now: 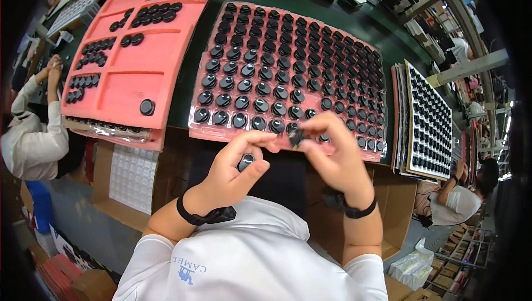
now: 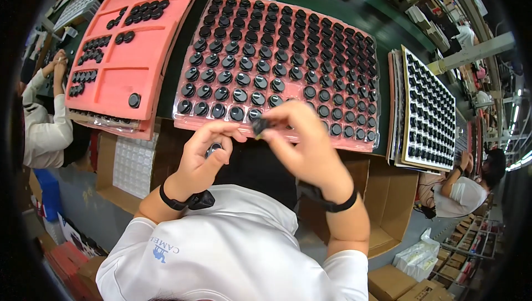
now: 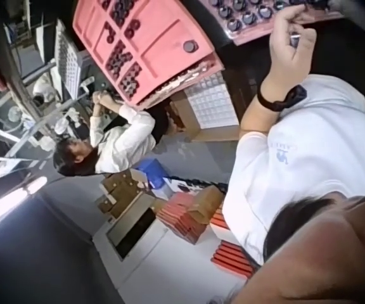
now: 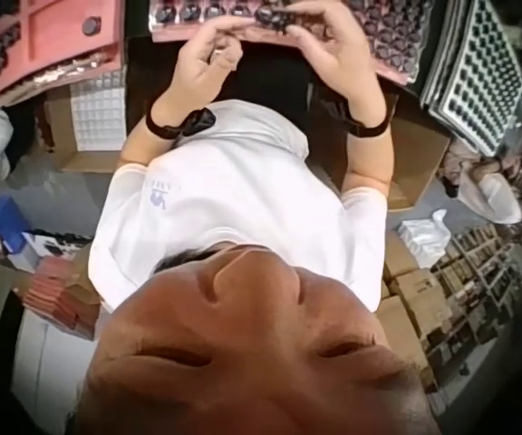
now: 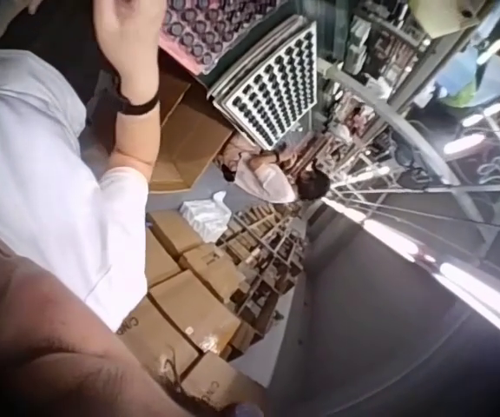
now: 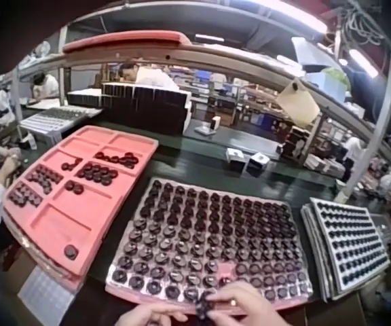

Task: Inspecting and sorting small black plastic components on an assembly line.

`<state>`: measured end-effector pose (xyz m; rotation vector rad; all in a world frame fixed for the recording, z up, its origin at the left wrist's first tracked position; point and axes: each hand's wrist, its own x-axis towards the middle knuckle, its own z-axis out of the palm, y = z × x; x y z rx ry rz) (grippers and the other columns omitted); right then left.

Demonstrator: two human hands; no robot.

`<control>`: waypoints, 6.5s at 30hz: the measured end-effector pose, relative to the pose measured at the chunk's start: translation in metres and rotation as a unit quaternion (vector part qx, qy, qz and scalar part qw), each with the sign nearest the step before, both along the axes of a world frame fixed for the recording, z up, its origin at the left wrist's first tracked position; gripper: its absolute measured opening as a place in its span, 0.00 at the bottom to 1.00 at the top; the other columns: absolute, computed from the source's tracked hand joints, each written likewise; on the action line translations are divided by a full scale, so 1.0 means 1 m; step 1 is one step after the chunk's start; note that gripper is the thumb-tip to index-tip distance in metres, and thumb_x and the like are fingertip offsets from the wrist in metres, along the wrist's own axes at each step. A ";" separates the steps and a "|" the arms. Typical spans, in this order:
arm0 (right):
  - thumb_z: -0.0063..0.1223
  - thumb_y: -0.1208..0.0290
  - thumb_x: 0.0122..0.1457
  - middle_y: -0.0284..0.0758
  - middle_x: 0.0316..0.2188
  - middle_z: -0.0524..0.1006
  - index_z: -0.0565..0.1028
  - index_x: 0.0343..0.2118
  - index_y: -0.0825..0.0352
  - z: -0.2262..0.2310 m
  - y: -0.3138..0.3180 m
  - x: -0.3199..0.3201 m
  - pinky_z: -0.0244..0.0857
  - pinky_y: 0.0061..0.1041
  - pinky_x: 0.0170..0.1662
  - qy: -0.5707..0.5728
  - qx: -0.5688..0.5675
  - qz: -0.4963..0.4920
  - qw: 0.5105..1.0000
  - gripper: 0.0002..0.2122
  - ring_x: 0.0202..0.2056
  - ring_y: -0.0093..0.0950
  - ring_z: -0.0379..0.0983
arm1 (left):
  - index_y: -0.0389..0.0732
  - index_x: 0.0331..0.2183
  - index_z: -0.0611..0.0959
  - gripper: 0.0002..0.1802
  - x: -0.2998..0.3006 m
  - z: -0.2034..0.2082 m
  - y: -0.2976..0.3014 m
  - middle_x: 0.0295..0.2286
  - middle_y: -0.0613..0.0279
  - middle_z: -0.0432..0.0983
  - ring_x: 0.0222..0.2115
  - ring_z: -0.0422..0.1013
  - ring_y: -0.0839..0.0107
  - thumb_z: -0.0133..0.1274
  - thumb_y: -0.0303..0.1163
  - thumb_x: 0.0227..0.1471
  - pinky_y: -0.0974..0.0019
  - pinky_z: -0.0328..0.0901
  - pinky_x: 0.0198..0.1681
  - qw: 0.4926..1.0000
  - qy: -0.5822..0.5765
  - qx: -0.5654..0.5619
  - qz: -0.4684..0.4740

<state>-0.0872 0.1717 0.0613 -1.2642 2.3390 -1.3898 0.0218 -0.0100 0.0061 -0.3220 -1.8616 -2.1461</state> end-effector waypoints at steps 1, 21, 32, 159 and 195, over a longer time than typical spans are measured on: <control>0.54 0.81 0.50 0.35 0.33 0.72 0.72 0.38 0.71 -0.002 0.002 -0.014 0.64 0.23 0.39 -0.016 0.016 -0.046 0.999 0.11 0.33 0.27 0.69 | 0.32 0.47 0.70 0.23 0.000 -0.002 -0.002 0.39 0.55 0.71 0.25 0.64 0.80 0.48 0.40 0.57 0.75 0.61 0.32 1.000 -0.019 0.018 -0.006; 0.59 0.74 0.47 0.36 0.23 0.73 0.74 0.33 0.68 -0.033 -0.007 -0.089 0.64 0.30 0.33 0.180 0.309 -0.087 0.930 0.10 0.28 0.35 0.69 | 0.31 0.50 0.63 0.36 -0.023 -0.027 -0.015 0.36 0.52 0.69 0.22 0.63 0.76 0.29 0.57 0.59 0.74 0.60 0.28 0.989 -0.043 0.129 -0.058; 0.63 0.74 0.43 0.34 0.32 0.72 0.75 0.35 0.66 -0.008 -0.036 0.007 0.62 0.30 0.38 0.080 0.081 0.162 0.980 0.14 0.34 0.35 0.68 | 0.35 0.56 0.52 0.39 -0.013 -0.023 0.003 0.42 0.54 0.63 0.27 0.63 0.76 0.27 0.59 0.59 0.76 0.60 0.26 0.985 -0.059 0.140 -0.086; 0.49 0.55 0.59 0.32 0.22 0.66 0.65 0.38 0.70 -0.051 -0.006 0.019 0.53 0.19 0.28 -0.135 -0.205 -0.113 0.963 0.19 0.25 0.20 0.60 | 0.35 0.44 0.69 0.25 -0.036 -0.020 0.026 0.36 0.51 0.69 0.24 0.65 0.75 0.60 0.24 0.44 0.74 0.63 0.24 0.985 0.087 -0.144 0.046; 0.53 0.59 0.57 0.34 0.29 0.67 0.64 0.45 0.71 -0.059 0.008 0.016 0.56 0.19 0.34 -0.280 -0.289 -0.018 0.915 0.22 0.28 0.21 0.61 | 0.34 0.45 0.70 0.24 -0.036 -0.025 0.025 0.35 0.53 0.71 0.21 0.64 0.77 0.60 0.26 0.46 0.74 0.62 0.23 0.994 0.090 -0.061 0.015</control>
